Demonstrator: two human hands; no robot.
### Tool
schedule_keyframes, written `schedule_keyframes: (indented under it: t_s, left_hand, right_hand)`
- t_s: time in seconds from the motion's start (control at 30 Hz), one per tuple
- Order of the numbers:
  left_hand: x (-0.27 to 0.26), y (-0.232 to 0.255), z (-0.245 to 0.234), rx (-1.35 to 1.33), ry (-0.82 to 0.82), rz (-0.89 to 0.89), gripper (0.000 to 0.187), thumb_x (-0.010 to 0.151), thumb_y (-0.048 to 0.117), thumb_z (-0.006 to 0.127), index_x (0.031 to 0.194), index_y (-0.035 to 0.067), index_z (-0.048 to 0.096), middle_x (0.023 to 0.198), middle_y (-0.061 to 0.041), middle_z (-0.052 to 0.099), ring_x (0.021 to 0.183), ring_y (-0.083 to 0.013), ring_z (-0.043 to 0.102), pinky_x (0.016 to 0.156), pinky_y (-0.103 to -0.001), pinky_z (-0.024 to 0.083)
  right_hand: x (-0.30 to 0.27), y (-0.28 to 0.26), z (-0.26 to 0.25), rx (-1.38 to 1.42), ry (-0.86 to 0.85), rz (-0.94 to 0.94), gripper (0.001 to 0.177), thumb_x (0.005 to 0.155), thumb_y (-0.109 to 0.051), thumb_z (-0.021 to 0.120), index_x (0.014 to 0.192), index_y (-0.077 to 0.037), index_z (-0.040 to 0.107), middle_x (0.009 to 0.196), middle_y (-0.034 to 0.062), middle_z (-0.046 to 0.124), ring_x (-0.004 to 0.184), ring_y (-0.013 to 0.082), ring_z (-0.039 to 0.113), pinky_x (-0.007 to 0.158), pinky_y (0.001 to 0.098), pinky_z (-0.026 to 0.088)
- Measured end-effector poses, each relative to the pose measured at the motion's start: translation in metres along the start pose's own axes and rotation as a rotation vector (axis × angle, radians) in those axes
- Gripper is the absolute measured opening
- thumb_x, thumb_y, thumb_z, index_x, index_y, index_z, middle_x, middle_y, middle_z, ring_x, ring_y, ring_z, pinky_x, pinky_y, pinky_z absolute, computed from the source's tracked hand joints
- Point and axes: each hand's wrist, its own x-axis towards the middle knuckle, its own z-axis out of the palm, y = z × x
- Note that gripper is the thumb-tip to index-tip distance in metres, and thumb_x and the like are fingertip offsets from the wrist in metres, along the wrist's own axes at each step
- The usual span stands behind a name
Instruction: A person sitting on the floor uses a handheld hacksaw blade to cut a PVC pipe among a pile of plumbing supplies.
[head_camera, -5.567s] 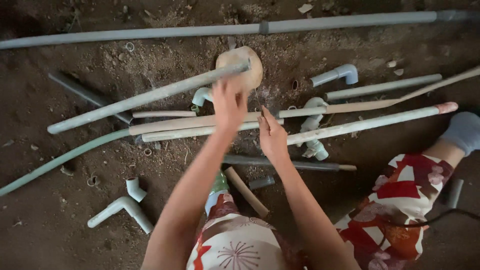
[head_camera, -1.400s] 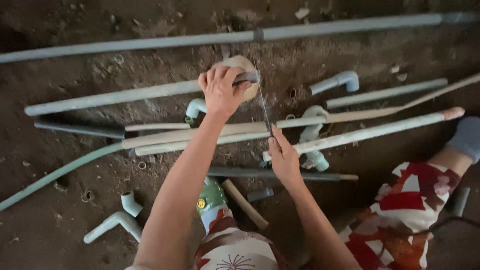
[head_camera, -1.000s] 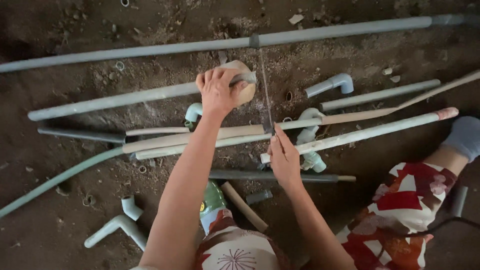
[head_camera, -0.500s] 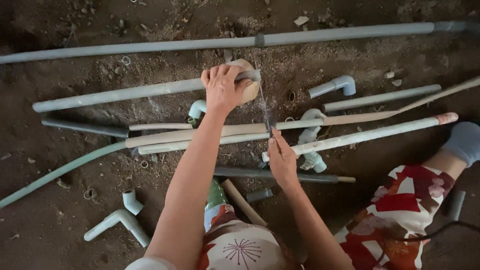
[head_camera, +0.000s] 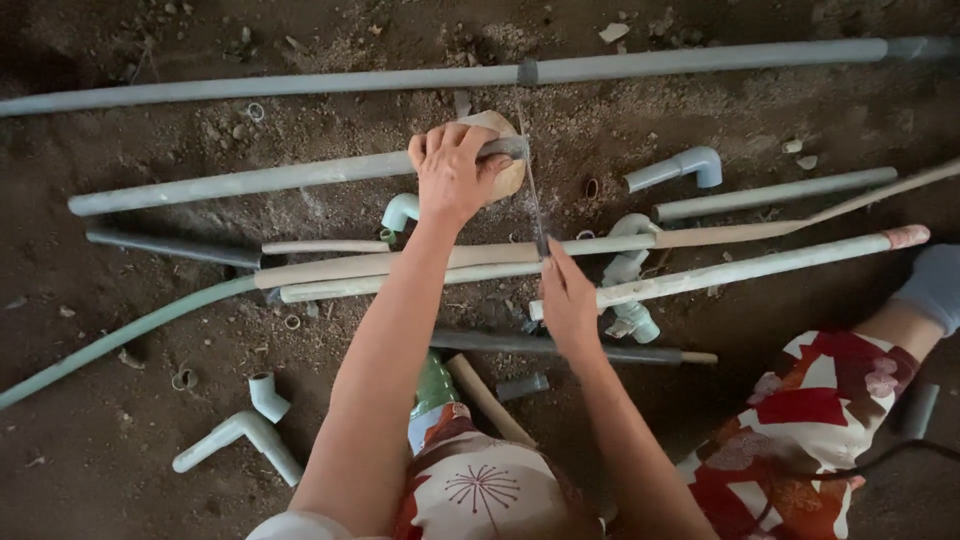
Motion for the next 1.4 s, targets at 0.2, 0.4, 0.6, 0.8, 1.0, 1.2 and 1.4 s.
schedule_keyframes:
  t_s: [0.2, 0.4, 0.6, 0.8, 1.0, 1.2, 1.4]
  left_hand:
    - [0.003, 0.0, 0.0, 0.04, -0.078, -0.063, 0.032, 0.086, 0.043, 0.065, 0.11, 0.023, 0.057, 0.105, -0.001, 0.052, 0.096, -0.0314, 0.061, 0.083, -0.044, 0.05]
    - [0.003, -0.016, 0.022, 0.082, 0.0, -0.044, 0.032, 0.085, 0.045, 0.066, 0.105, 0.023, 0.058, 0.1, 0.0, 0.05, 0.109, -0.0269, 0.047, 0.093, -0.049, 0.038]
    - [0.004, -0.023, 0.03, 0.101, -0.022, -0.051, 0.034, 0.085, 0.048, 0.065, 0.109, 0.023, 0.059, 0.104, 0.003, 0.052, 0.11, -0.0259, 0.046, 0.096, -0.05, 0.031]
    - [0.004, -0.001, 0.002, 0.045, -0.067, -0.019, 0.031, 0.086, 0.037, 0.066, 0.108, 0.018, 0.057, 0.104, -0.002, 0.049, 0.102, -0.0339, 0.054, 0.082, -0.048, 0.049]
    - [0.004, -0.007, 0.014, 0.099, -0.063, -0.072, 0.03, 0.085, 0.039, 0.066, 0.108, 0.02, 0.058, 0.104, 0.0, 0.049, 0.112, -0.0278, 0.047, 0.094, -0.048, 0.041]
    - [0.001, -0.019, 0.023, 0.045, 0.035, 0.026, 0.029, 0.086, 0.035, 0.068, 0.109, 0.018, 0.062, 0.101, -0.003, 0.053, 0.104, -0.0309, 0.051, 0.094, -0.049, 0.032]
    - [0.004, -0.037, 0.042, 0.169, 0.074, 0.069, 0.033, 0.081, 0.045, 0.069, 0.106, 0.024, 0.061, 0.096, 0.002, 0.052, 0.1, -0.0222, 0.048, 0.09, -0.04, 0.028]
  right_hand:
    - [0.033, -0.024, 0.013, 0.035, -0.039, -0.047, 0.049, 0.101, -0.028, 0.038, 0.142, -0.002, 0.035, 0.139, 0.0253, 0.039, 0.128, 0.0381, 0.04, 0.104, 0.0498, 0.033]
    - [0.013, -0.012, 0.01, 0.021, -0.024, -0.016, 0.047, 0.101, -0.022, 0.034, 0.142, 0.0, 0.034, 0.091, 0.0144, 0.059, 0.075, 0.0144, 0.053, 0.07, 0.0352, 0.047]
    - [-0.011, 0.025, 0.001, -0.057, -0.032, -0.013, 0.048, 0.101, -0.024, 0.037, 0.139, 0.005, 0.037, 0.073, 0.0125, 0.06, 0.058, 0.0104, 0.047, 0.053, 0.0299, 0.039]
    - [0.048, -0.014, 0.014, -0.009, 0.003, -0.069, 0.045, 0.1, -0.024, 0.04, 0.14, -0.002, 0.04, 0.097, 0.0176, 0.063, 0.083, 0.0176, 0.061, 0.072, 0.0376, 0.047]
    - [0.034, -0.043, 0.017, 0.029, -0.006, 0.007, 0.049, 0.1, -0.029, 0.039, 0.142, -0.004, 0.036, 0.14, 0.0239, 0.039, 0.13, 0.0351, 0.038, 0.108, 0.046, 0.03]
    - [-0.034, -0.004, -0.003, -0.067, -0.044, 0.215, 0.05, 0.099, -0.028, 0.039, 0.143, -0.005, 0.035, 0.131, 0.0211, 0.05, 0.123, 0.0327, 0.048, 0.101, 0.0453, 0.04]
    - [-0.055, 0.016, -0.018, -0.011, 0.096, 0.169, 0.043, 0.099, -0.019, 0.039, 0.138, -0.004, 0.045, 0.074, 0.0123, 0.063, 0.067, 0.0144, 0.052, 0.062, 0.0332, 0.046]
